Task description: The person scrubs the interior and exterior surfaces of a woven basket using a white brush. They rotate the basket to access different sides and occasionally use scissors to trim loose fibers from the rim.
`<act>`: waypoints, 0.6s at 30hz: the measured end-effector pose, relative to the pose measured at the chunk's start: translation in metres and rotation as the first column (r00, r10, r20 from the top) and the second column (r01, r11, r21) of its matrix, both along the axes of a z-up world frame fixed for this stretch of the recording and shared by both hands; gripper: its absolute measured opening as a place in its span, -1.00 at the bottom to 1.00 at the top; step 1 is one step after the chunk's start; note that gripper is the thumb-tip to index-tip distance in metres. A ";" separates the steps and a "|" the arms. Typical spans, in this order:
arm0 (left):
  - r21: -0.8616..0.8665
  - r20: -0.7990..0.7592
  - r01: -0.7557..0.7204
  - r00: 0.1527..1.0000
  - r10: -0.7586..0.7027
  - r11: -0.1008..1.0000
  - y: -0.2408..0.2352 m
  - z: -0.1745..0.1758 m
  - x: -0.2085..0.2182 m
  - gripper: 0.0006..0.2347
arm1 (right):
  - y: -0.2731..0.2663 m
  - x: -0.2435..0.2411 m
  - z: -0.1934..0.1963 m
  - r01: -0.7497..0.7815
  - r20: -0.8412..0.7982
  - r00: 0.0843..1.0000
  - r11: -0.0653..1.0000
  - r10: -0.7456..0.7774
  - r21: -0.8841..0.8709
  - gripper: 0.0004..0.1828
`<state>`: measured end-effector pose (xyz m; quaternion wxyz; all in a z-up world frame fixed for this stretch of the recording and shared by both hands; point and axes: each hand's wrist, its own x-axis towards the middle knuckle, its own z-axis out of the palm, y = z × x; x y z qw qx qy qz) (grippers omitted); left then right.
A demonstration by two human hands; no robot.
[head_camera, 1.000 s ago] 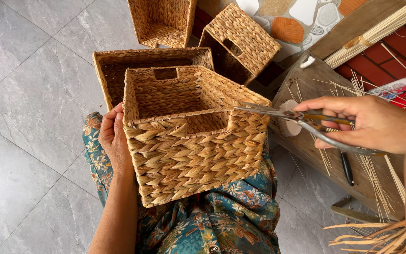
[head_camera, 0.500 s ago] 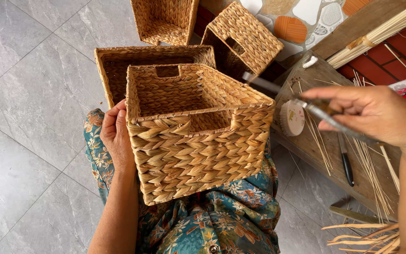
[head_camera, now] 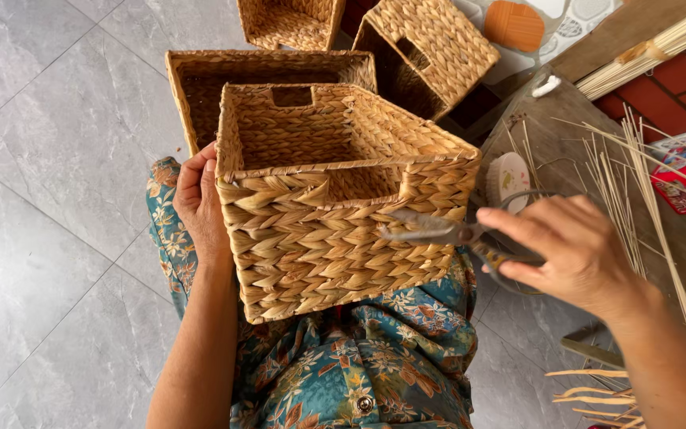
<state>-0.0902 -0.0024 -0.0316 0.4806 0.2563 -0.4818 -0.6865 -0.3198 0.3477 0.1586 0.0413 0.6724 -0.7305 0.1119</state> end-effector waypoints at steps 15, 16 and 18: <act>-0.380 -0.016 -0.248 0.965 0.262 0.891 0.020 0.073 0.027 -0.85 | 0.021 -0.007 -0.052 -0.001 -0.173 0.984 0.986 -0.029 -0.166 -0.08; -0.458 -0.001 -0.277 0.950 0.312 0.844 0.031 0.088 0.034 -0.84 | 0.020 -0.007 -0.054 0.002 -0.172 0.985 0.987 -0.030 -0.162 -0.09; -0.712 0.099 -0.186 0.928 0.360 0.677 0.053 0.119 0.042 -0.86 | 0.018 -0.008 -0.057 -0.009 -0.163 0.986 0.983 -0.021 -0.181 -0.11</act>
